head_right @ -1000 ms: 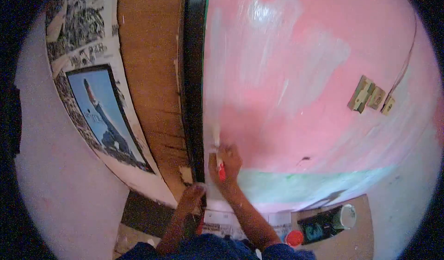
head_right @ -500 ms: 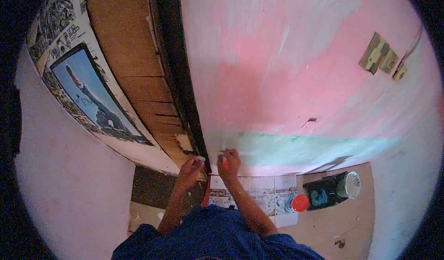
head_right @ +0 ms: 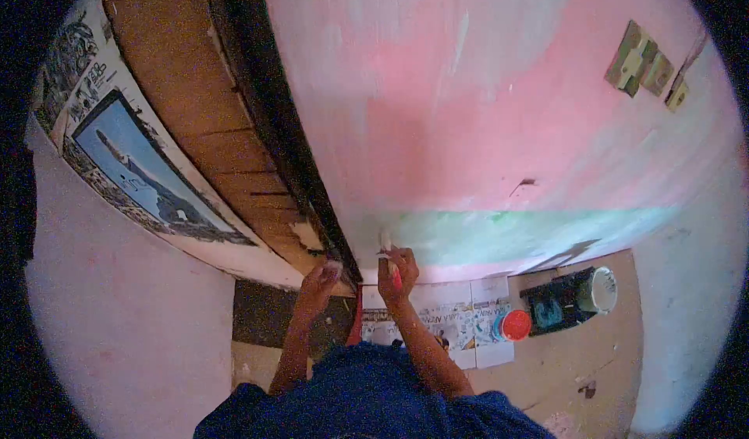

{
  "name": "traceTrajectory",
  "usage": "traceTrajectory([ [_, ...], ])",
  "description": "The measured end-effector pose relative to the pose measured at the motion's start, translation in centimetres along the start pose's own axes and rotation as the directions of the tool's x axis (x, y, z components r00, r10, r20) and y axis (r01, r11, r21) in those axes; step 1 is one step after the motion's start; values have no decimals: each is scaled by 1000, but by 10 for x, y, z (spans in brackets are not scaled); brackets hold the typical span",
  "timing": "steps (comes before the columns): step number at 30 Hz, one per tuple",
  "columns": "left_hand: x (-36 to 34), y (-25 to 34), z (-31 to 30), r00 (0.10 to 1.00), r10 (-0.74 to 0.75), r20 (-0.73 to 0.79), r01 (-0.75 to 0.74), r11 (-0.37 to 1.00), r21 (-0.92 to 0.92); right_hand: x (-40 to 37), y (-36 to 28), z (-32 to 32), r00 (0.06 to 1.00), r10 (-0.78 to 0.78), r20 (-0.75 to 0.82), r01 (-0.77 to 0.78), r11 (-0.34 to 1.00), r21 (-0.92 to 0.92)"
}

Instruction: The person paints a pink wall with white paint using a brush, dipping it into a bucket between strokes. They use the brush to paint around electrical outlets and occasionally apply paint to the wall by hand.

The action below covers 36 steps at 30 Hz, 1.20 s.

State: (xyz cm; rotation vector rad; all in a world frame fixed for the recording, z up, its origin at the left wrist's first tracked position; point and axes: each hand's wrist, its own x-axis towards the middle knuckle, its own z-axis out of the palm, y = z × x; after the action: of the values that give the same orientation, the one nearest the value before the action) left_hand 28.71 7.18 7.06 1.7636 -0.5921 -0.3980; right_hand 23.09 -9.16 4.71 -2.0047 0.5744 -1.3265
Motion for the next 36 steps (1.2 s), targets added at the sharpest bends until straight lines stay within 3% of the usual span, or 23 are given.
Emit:
traceTrajectory([
  [1,8,-7,2,1000,3,-1,-3,1000,-7,22,-28,-17,996,-27,-84,35,995,91],
  [3,6,-34,4,997,-14,77,13,1000,11,92,-91,-35,904,-321,-283,338,941,12],
  [6,11,-11,12,983,-75,169,73,997,17,139,-135,-40,831,-398,-389,470,876,107],
  [7,10,-17,14,981,-77,180,73,997,29,125,-113,-24,954,-107,-279,195,930,312],
  [10,28,-22,15,983,-48,178,54,998,-28,42,-18,12,965,-197,-176,167,971,-173],
  [13,19,-10,10,991,-31,130,40,997,-65,-73,96,22,971,234,37,-229,966,-119],
  [14,23,-4,6,991,-24,131,32,998,-58,-82,131,29,954,298,37,-295,953,-69],
  [15,22,5,5,991,-30,129,35,999,-33,-32,76,19,867,498,-16,-483,848,219],
  [16,14,9,6,990,-47,133,49,999,-8,22,14,7,728,682,-71,-524,621,582],
  [17,14,9,8,989,-46,140,48,999,-8,78,-50,-5,559,820,-120,-398,393,829],
  [18,16,10,11,987,-68,148,69,998,-2,114,-102,-29,547,837,1,-324,210,922],
  [20,16,1,16,983,-92,159,92,996,7,160,-182,-64,790,566,-234,-82,476,875],
  [21,19,-10,21,989,-45,141,58,994,-91,170,-176,-60,794,560,-236,-75,476,876],
  [23,14,-7,24,993,-6,115,27,982,-186,162,-134,-31,818,434,-377,-66,722,688],
  [25,15,22,21,975,-127,183,109,989,102,118,-68,5,847,249,-470,-122,951,284],
  [26,20,26,19,979,-97,178,80,992,97,77,-33,15,867,220,-447,-180,975,130],
  [28,11,20,17,990,-78,117,74,997,37,0,38,15,846,442,-298,-437,895,88],
  [29,10,-1,14,989,-78,123,88,993,-78,-47,107,16,744,645,-178,-402,643,652],
  [30,10,-23,10,990,-60,128,71,994,-83,-25,54,-22,562,821,-99,-658,516,548],
  [31,16,-42,8,996,9,91,-6,999,-31,-1,56,-27,788,556,-265,-506,830,235],
  [32,21,-49,13,996,69,58,-70,997,17,38,19,-44,847,404,-347,-341,912,230],
  [33,19,-18,14,995,-74,60,69,995,77,88,-35,-62,879,253,-403,-167,957,238],
  [36,30,-1,22,979,-67,195,24,977,211,190,-144,-100,905,-183,-384,243,963,114],
])
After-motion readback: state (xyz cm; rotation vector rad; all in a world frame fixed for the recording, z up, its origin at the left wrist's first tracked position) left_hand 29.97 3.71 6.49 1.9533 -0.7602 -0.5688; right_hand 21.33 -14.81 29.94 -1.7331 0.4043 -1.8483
